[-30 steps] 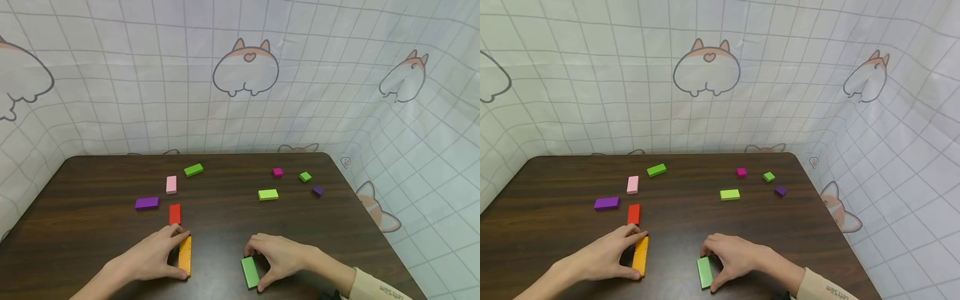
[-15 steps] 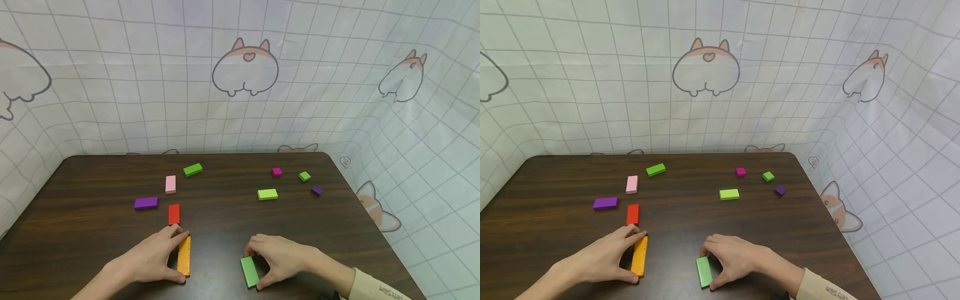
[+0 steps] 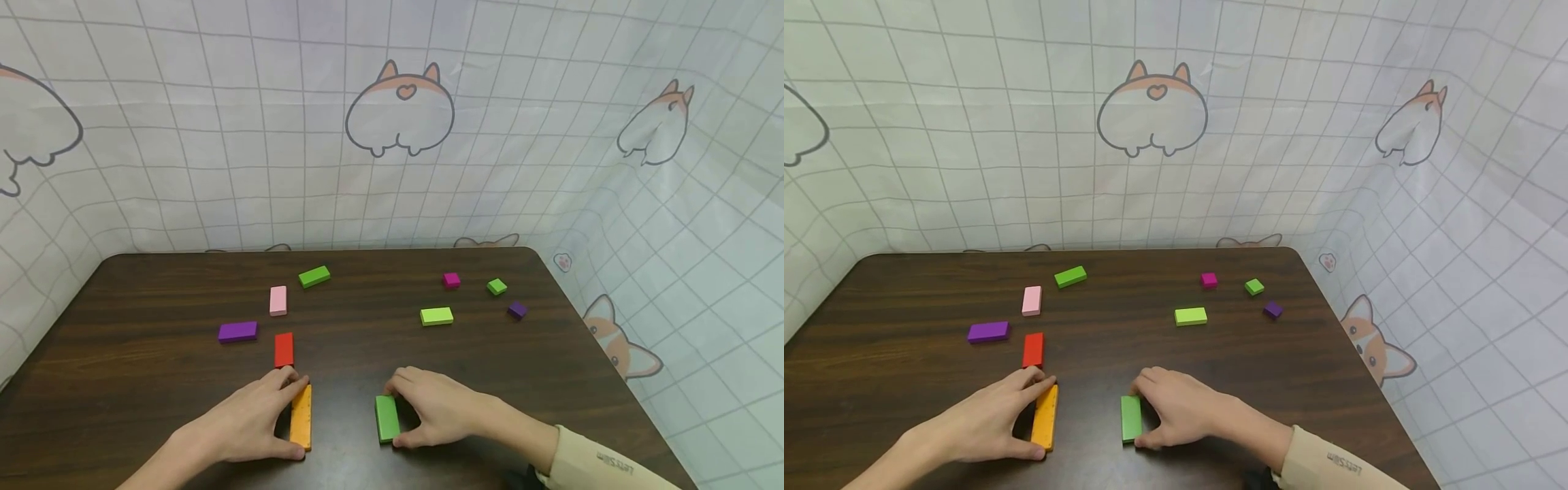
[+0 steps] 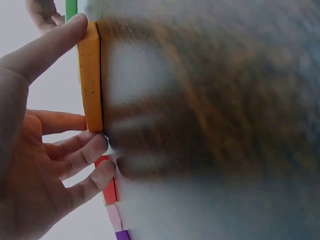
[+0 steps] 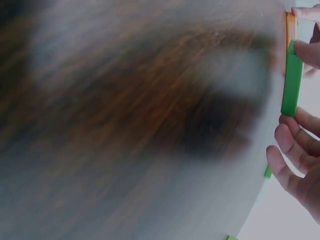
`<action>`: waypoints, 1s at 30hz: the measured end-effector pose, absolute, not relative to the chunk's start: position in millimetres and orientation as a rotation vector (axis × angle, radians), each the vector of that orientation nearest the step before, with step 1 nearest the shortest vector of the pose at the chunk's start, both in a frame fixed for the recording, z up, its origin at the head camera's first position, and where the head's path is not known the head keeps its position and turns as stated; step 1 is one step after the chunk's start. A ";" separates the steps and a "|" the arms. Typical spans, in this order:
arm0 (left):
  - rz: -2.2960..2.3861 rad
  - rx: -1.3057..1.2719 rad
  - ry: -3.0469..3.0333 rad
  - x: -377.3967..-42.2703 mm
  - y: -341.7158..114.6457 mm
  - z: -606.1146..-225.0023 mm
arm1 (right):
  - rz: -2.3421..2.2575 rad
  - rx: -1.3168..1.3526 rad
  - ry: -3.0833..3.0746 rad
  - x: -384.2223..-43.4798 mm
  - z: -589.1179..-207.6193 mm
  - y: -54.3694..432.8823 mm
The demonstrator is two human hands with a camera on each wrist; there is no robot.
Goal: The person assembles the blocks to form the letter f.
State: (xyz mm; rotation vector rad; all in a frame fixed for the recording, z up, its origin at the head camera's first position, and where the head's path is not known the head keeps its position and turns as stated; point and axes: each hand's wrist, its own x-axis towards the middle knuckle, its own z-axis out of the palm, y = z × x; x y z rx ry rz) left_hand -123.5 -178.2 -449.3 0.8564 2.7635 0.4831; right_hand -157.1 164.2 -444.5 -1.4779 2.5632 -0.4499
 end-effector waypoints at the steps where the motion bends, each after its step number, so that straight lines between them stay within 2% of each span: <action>1: 0.483 0.855 2.764 -123.2 -178.6 -449.1 | -0.443 -1.478 2.574 -157.3 -444.6 161.9; 16: 0.472 0.830 2.733 -123.4 -176.7 -449.3 | -0.334 -1.501 2.603 -158.7 -450.5 130.5; 30: 0.442 0.859 2.756 -124.8 -176.2 -449.0 | -0.363 -1.500 2.576 -160.7 -454.3 129.0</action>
